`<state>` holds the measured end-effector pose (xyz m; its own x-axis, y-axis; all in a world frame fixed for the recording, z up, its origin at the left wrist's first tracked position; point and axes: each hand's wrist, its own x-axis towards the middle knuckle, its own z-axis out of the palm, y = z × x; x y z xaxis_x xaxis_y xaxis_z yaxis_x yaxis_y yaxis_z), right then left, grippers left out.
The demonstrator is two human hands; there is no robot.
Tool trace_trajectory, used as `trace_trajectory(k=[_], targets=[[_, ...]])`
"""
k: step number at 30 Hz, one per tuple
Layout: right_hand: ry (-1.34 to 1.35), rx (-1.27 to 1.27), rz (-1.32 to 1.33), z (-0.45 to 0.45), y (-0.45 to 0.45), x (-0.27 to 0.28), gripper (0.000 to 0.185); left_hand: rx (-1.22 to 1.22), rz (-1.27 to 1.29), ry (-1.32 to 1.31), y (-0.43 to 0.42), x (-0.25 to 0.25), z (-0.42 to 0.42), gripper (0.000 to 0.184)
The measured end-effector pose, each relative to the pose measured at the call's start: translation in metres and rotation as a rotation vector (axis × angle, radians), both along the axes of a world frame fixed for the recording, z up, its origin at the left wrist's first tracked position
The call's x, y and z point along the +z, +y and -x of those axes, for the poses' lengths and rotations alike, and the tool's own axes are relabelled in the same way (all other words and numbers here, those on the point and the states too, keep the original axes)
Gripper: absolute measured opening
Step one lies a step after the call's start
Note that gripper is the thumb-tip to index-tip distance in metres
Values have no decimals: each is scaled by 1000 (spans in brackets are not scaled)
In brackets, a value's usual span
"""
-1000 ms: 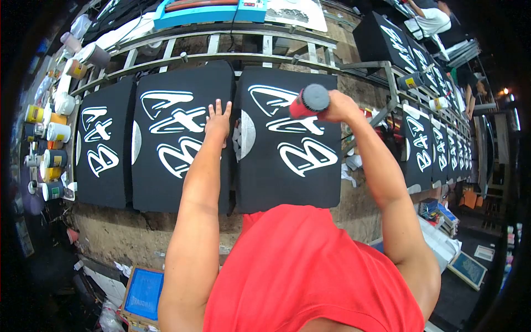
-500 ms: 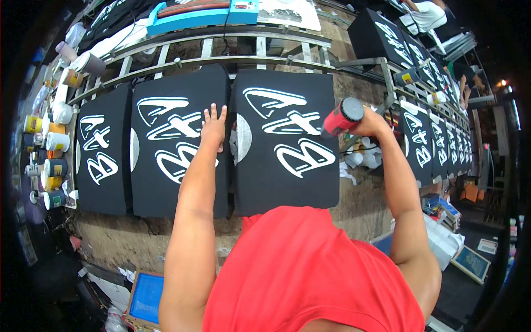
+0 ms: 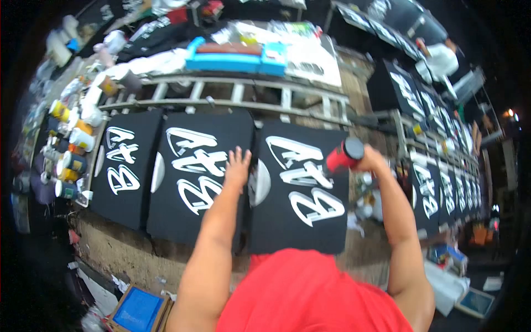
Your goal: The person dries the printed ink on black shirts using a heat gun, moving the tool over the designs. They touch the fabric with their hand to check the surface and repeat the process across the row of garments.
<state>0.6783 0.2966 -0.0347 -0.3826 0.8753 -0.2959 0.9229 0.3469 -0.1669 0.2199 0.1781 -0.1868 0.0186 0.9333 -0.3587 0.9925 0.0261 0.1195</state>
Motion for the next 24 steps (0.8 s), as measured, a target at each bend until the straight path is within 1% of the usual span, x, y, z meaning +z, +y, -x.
trace_trajectory(k=[1, 2, 3, 4, 5, 6, 7, 9, 11, 12, 13, 14, 15, 17, 19, 20, 21, 23, 24], targets=[[-22, -21, -18, 13, -5, 5, 47, 21, 1, -25, 4, -16, 3, 128], [-1, 12, -15, 19, -5, 0, 50, 57, 43, -75, 7, -14, 3, 118], [14, 38, -6, 24, -3, -3, 54, 60, 68, -57, 8, -9, 1, 125], [26, 47, -21, 34, -1, 0, 54, 45, 99, -21, 9, 0, 0, 130], [-20, -15, 48, 49, -6, 8, 54, 26, 139, 14, 7, 6, -1, 135], [-67, -76, 117, 64, -11, 14, 54, 40, 126, -2, 8, -2, -1, 139], [-61, -68, 110, 75, -16, 16, 54, 54, 112, -18, 11, -11, 1, 143], [117, -64, 2, 93, -25, 16, 48, 64, 161, -21, 12, -2, 0, 144], [171, -16, -2, 108, -27, 15, 47, 63, 171, -21, 13, -6, 0, 144], [173, -1, 88, 115, -26, 14, 46, 63, 177, -21, 14, -11, 1, 144], [174, 11, 179, 121, -27, 14, 45, 55, 142, -31, 15, -21, 2, 150], [211, 62, 164, 127, -26, 3, 43, 46, 106, -42, 15, -22, 2, 157], [209, 58, 175, 132, -26, -7, 43, 43, 116, -45, 15, -24, 4, 157], [347, 136, -25, 139, -35, -24, 38, 29, 9, -76, 9, -21, 4, 157], [220, 130, 63, 138, -35, -28, 35, -26, -51, -31, 1, -5, 3, 155], [56, -1, 165, 145, -43, -2, 38, -73, -29, -9, 3, -2, 4, 142], [173, 62, 252, 146, -52, 21, 36, -48, -58, -79, 3, 0, 4, 116], [68, 43, 188, 129, -55, 7, 37, -51, -76, -108, 17, -11, 4, 73], [128, 79, 99, 117, -62, 2, 35, -72, -188, -186, 11, -14, -4, 57]])
